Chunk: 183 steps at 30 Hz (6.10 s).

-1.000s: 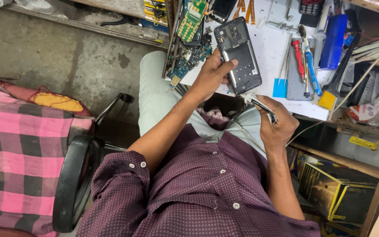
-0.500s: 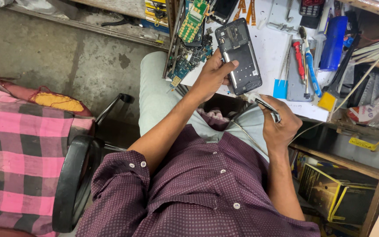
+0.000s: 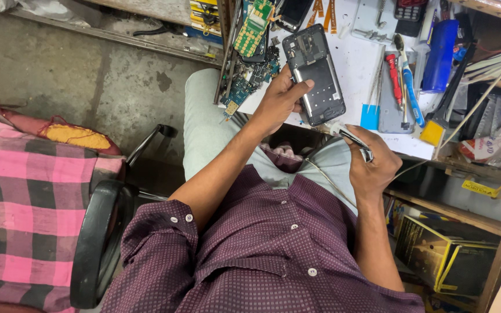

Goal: The person holds a disassembled phone housing in one hand and squeezes adhesive from a small tube onto its frame, rotating the housing to reach different edges. They then set it down, use tweezers on the phone back cover, and use a screwdriver to work on the cover while holding it.

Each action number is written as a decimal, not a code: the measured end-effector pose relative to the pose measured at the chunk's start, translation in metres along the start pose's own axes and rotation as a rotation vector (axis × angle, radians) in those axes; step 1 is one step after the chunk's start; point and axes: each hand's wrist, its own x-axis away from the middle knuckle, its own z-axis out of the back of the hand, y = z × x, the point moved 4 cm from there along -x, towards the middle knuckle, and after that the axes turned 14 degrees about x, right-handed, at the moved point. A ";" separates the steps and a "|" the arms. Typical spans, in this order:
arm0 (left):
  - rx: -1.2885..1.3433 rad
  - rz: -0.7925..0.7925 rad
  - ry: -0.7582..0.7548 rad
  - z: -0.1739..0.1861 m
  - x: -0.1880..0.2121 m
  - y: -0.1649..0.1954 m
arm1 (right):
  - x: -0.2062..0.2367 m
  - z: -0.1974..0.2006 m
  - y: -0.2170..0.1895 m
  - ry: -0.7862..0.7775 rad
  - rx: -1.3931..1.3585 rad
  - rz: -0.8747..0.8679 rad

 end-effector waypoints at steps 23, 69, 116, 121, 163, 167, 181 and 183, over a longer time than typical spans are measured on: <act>0.047 -0.051 0.076 -0.020 0.015 0.043 | 0.012 0.015 0.096 0.272 -1.476 -0.798; -0.887 0.164 0.050 -0.042 -0.040 0.019 | -0.012 0.010 0.097 0.195 -1.131 -0.808; -0.124 -0.121 0.151 -0.034 -0.005 0.090 | -0.199 -0.071 0.012 -0.260 0.471 0.568; -0.199 -0.145 0.102 -0.034 -0.009 0.095 | -0.201 -0.074 0.019 -0.252 0.438 0.555; -1.016 -0.405 -0.026 -0.103 -0.024 0.092 | -0.123 -0.062 0.010 0.057 -1.080 -0.448; -0.998 -0.347 -0.005 -0.101 -0.025 0.091 | -0.123 -0.062 0.010 0.054 -1.061 -0.438; -1.021 -0.337 -0.012 -0.105 -0.023 0.092 | -0.124 -0.060 0.011 0.054 -0.989 -0.401; -1.033 -0.319 -0.018 -0.107 -0.022 0.093 | -0.124 -0.056 0.009 0.063 -0.900 -0.354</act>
